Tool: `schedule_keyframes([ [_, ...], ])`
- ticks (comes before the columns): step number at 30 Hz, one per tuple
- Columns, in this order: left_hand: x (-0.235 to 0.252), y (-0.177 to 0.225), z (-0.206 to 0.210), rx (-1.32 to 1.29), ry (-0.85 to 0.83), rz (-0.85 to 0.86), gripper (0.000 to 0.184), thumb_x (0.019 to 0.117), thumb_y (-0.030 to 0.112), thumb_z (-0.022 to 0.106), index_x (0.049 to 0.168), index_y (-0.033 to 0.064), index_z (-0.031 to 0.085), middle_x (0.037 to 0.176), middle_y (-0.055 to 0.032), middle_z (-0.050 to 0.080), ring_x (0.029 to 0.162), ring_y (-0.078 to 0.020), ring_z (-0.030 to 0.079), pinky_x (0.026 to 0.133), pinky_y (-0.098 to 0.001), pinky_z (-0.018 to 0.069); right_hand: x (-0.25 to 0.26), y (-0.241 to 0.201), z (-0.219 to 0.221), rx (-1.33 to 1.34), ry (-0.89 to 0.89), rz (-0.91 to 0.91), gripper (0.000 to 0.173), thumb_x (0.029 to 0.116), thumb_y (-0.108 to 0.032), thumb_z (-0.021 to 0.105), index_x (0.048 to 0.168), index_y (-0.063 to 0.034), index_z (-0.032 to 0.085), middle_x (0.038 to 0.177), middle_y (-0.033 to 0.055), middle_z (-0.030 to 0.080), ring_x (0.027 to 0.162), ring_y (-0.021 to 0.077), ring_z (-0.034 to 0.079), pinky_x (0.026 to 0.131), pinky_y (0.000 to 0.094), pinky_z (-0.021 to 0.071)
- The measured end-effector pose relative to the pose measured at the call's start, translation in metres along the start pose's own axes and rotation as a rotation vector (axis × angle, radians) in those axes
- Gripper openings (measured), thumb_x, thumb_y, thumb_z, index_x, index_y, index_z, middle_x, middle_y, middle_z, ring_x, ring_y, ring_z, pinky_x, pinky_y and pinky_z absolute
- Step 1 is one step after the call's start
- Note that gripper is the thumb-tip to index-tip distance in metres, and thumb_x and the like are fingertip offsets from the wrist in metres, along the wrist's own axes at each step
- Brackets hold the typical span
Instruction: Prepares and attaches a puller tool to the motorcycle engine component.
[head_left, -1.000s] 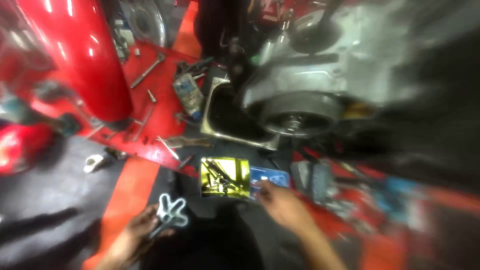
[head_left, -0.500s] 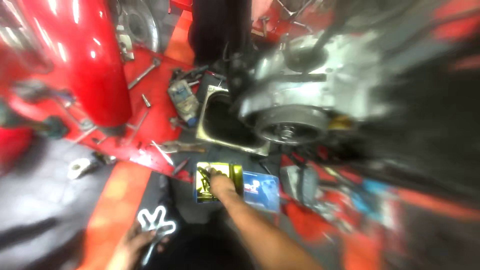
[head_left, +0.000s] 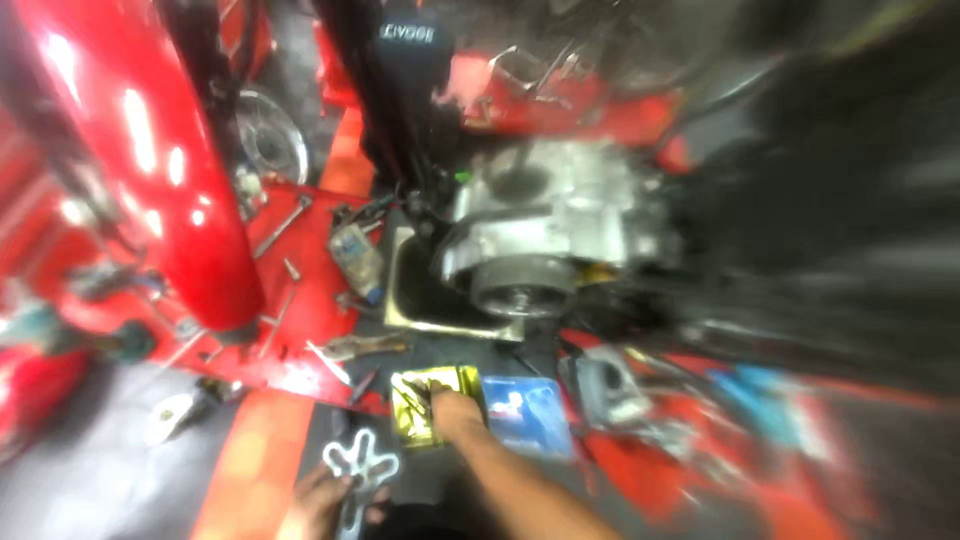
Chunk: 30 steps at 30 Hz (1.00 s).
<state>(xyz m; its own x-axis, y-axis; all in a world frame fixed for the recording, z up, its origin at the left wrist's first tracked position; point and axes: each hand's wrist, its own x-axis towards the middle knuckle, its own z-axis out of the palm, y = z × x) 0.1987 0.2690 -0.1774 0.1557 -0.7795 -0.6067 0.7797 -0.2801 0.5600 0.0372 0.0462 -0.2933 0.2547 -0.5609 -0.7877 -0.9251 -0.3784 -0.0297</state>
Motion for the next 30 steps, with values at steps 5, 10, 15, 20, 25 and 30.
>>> schedule_keyframes([
  [5, 0.018, 0.024, 0.048, 0.024, -0.146, 0.06, 0.035, 0.1001, 0.004, 0.042, 0.134, -0.0029, 0.047, 0.123, -0.0313, 0.067, 0.101, -0.0462, 0.071, 0.08, -0.0565, 0.0617, -0.017, 0.001, -0.013, -0.028, -0.124, -0.031, 0.035, 0.0921, -0.022, 0.065, 0.122, -0.0048, 0.067, 0.127, 0.0233, 0.066, 0.115, 0.0445, 0.065, 0.087, 0.0675, 0.0532],
  [10, 0.034, 0.029, 0.077, -0.015, -0.226, 0.11, 0.041, 0.1037, 0.013, 0.037, 0.141, -0.0032, 0.045, 0.126, -0.0305, 0.064, 0.107, -0.0449, 0.068, 0.086, -0.0595, 0.0595, -0.06, 0.017, -0.039, 0.112, -0.015, -0.083, 0.047, 0.0898, -0.032, 0.068, 0.129, -0.0072, 0.065, 0.125, 0.0237, 0.067, 0.115, 0.0455, 0.065, 0.09, 0.0695, 0.0523],
  [15, 0.047, 0.038, 0.095, -0.027, -0.25, 0.089, 0.041, 0.1047, 0.011, 0.034, 0.141, -0.0056, 0.041, 0.133, -0.0338, 0.059, 0.111, -0.0475, 0.066, 0.09, -0.0606, 0.0578, -0.15, 0.081, -0.053, 0.556, 0.371, -0.193, 0.04, 0.093, -0.034, 0.068, 0.124, -0.008, 0.067, 0.11, 0.0132, 0.071, 0.098, 0.03, 0.07, 0.088, 0.0538, 0.0576],
  [20, 0.057, 0.031, 0.12, 0.14, -0.33, 0.115, 0.036, 0.1012, 0.005, 0.046, 0.135, -0.0072, 0.049, 0.124, -0.0291, 0.064, 0.109, -0.0417, 0.068, 0.092, -0.0595, 0.0578, -0.236, 0.092, -0.058, 1.257, 0.91, -0.727, 0.019, 0.0884, -0.009, 0.079, 0.106, -0.0117, 0.072, 0.106, -0.0006, 0.072, 0.094, 0.0099, 0.07, 0.081, 0.0282, 0.0621],
  [25, 0.06, 0.033, 0.141, 0.48, -0.526, 0.288, 0.055, 0.0905, -0.006, 0.066, 0.14, -0.0064, 0.042, 0.117, -0.0169, 0.069, 0.103, -0.0262, 0.071, 0.091, -0.044, 0.0613, -0.227, 0.061, -0.055, 1.178, 1.183, -0.77, 0.014, 0.0889, -0.014, 0.081, 0.099, -0.0111, 0.073, 0.107, 0.003, 0.073, 0.103, 0.0143, 0.07, 0.089, 0.0295, 0.062],
  [30, 0.063, 0.058, 0.128, 0.685, -0.56, 0.444, 0.058, 0.0899, -0.004, 0.069, 0.142, -0.0066, 0.043, 0.12, -0.0129, 0.071, 0.107, -0.0221, 0.072, 0.094, -0.0406, 0.0624, -0.235, 0.014, -0.052, 1.026, 1.305, -0.619, 0.013, 0.0867, -0.012, 0.082, 0.097, -0.0097, 0.073, 0.107, 0.0034, 0.074, 0.104, 0.0129, 0.071, 0.089, 0.0275, 0.0622],
])
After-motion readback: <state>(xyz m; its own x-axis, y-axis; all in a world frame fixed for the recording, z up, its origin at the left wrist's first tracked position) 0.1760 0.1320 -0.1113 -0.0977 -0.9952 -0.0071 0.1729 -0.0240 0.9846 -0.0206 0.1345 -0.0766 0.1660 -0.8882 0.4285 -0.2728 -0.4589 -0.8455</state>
